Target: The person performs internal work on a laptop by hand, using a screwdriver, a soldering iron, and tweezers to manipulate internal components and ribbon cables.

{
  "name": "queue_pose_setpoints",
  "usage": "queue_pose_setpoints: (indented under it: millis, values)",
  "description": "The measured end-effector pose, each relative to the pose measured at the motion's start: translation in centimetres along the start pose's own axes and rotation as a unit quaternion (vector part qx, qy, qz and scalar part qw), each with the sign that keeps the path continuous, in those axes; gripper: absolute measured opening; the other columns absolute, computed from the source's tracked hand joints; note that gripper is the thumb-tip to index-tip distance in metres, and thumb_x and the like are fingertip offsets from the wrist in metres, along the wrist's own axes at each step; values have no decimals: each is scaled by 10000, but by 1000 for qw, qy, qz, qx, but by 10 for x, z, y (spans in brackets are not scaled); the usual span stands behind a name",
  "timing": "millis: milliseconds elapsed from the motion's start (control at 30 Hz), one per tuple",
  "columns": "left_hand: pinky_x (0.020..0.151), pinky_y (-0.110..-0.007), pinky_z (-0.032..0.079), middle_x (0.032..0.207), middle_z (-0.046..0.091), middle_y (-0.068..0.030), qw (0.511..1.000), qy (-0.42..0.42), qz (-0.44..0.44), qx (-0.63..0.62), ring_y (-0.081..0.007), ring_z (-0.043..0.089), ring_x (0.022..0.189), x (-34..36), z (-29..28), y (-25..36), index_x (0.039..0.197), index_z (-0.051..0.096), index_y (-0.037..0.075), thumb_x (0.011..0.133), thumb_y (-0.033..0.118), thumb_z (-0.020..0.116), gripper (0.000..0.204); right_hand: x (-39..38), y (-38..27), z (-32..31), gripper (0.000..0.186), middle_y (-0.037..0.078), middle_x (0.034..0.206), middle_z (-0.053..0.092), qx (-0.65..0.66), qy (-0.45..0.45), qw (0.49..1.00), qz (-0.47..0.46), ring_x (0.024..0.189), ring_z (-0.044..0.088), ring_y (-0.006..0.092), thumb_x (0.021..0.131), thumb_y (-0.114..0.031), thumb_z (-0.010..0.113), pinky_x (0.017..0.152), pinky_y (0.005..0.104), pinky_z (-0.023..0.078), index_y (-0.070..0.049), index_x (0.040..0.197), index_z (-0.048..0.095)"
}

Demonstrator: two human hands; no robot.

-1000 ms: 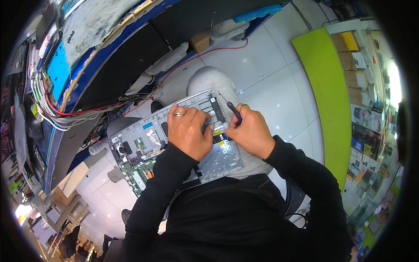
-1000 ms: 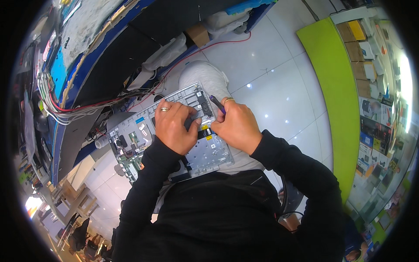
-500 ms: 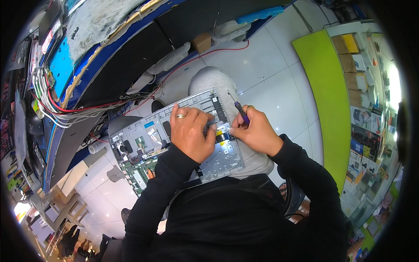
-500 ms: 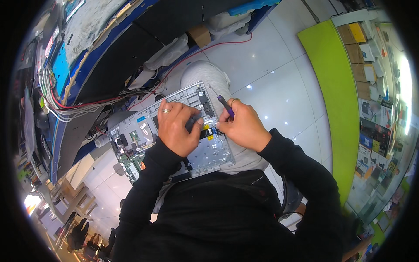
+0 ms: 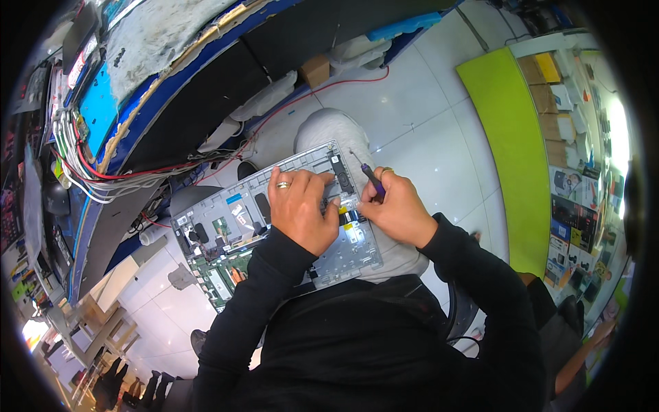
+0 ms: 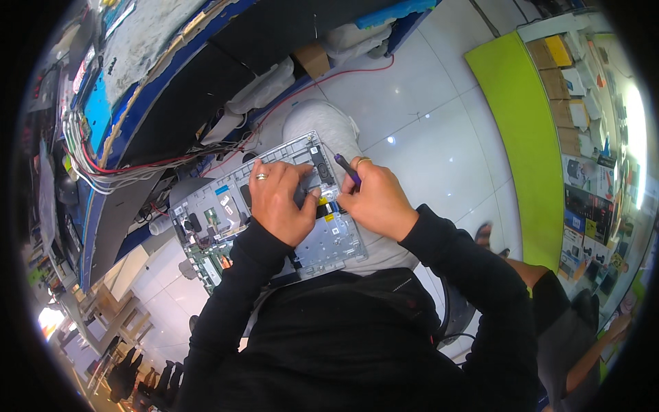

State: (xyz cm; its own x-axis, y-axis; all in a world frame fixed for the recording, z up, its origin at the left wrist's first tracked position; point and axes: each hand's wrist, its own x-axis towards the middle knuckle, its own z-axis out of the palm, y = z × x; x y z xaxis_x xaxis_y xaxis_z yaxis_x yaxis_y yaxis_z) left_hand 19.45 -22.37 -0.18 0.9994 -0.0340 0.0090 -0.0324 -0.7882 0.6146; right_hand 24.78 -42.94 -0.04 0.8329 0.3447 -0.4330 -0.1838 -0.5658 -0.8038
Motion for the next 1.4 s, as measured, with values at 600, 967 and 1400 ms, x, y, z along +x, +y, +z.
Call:
queue_pose_setpoints:
  millis: [600, 967, 1400]
  values:
    - [1217, -646, 312, 1099, 638, -126, 1000, 8, 29, 5, -380, 604, 1156, -5, -2, -7, 1288, 717, 98, 840, 168, 778, 457, 27, -59, -9, 238, 186, 789, 671, -101, 87, 970, -204, 712, 686, 392, 1004, -207, 740, 655, 458, 527, -4, 1026, 617]
    - [1234, -651, 290, 1126, 645, -160, 1000, 9, 18, -17, -383, 605, 1174, -5, 3, -8, 1287, 723, 71, 800, 125, 722, 490, 81, -255, 11, 168, 217, 1052, 645, -83, 185, 871, -446, 891, 656, 432, 1043, -47, 627, 811, 450, 521, 72, 1143, 689]
    - [1288, -656, 180, 1228, 685, -211, 997, -80, -4, 22, -426, 582, 1303, -4, 8, -14, 1218, 755, 35, 823, 164, 675, 423, 56, -318, 110, 204, 14, 936, 587, 4, -66, 900, -431, 780, 582, 81, 1075, -89, 641, 634, 255, 489, 20, 1248, 654]
